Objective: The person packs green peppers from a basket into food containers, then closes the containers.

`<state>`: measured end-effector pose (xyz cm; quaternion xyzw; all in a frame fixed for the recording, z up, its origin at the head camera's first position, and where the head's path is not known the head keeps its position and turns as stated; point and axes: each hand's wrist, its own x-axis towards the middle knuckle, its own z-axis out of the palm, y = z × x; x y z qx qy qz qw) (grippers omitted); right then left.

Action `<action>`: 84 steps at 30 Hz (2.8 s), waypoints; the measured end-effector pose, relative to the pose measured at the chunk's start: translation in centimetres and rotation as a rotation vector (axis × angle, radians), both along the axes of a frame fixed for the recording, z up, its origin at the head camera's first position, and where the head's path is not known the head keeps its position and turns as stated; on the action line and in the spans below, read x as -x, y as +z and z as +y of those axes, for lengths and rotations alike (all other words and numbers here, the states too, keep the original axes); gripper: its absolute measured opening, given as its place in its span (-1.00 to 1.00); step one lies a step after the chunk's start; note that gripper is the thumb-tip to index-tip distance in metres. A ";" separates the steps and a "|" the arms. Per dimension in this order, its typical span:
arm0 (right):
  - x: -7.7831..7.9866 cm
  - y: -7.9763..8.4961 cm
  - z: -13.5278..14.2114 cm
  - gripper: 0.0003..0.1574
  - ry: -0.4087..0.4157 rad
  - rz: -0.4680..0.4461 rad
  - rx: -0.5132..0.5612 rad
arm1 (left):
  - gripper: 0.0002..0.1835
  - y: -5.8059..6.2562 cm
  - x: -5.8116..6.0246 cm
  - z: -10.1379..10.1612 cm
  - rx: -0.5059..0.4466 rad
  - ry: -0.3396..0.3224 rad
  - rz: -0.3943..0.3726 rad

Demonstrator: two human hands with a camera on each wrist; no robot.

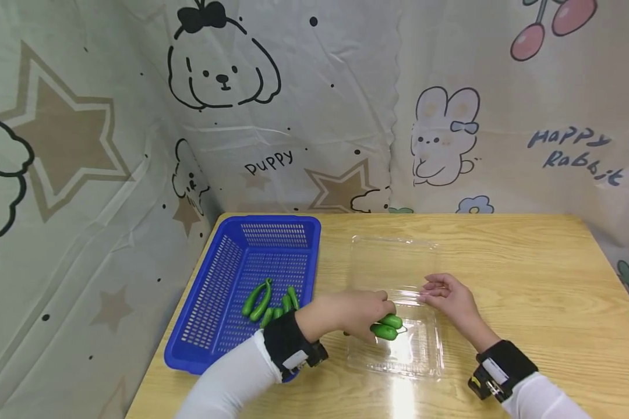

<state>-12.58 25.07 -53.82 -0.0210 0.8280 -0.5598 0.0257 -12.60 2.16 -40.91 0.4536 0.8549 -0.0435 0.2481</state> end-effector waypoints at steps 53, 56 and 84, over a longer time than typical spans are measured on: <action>-0.1 0.4 -0.4 -0.32 0.019 -0.035 -0.008 | -0.74 -7.8 -2.4 4.1 0.275 -0.123 0.104; -0.1 0.3 -0.4 -0.33 0.021 -0.036 -0.012 | -0.70 -8.3 -2.7 3.9 0.296 -0.156 0.176; 0.2 0.3 -0.5 -0.35 0.046 -0.029 -0.021 | -0.58 -8.9 -2.3 3.9 0.267 -0.105 0.215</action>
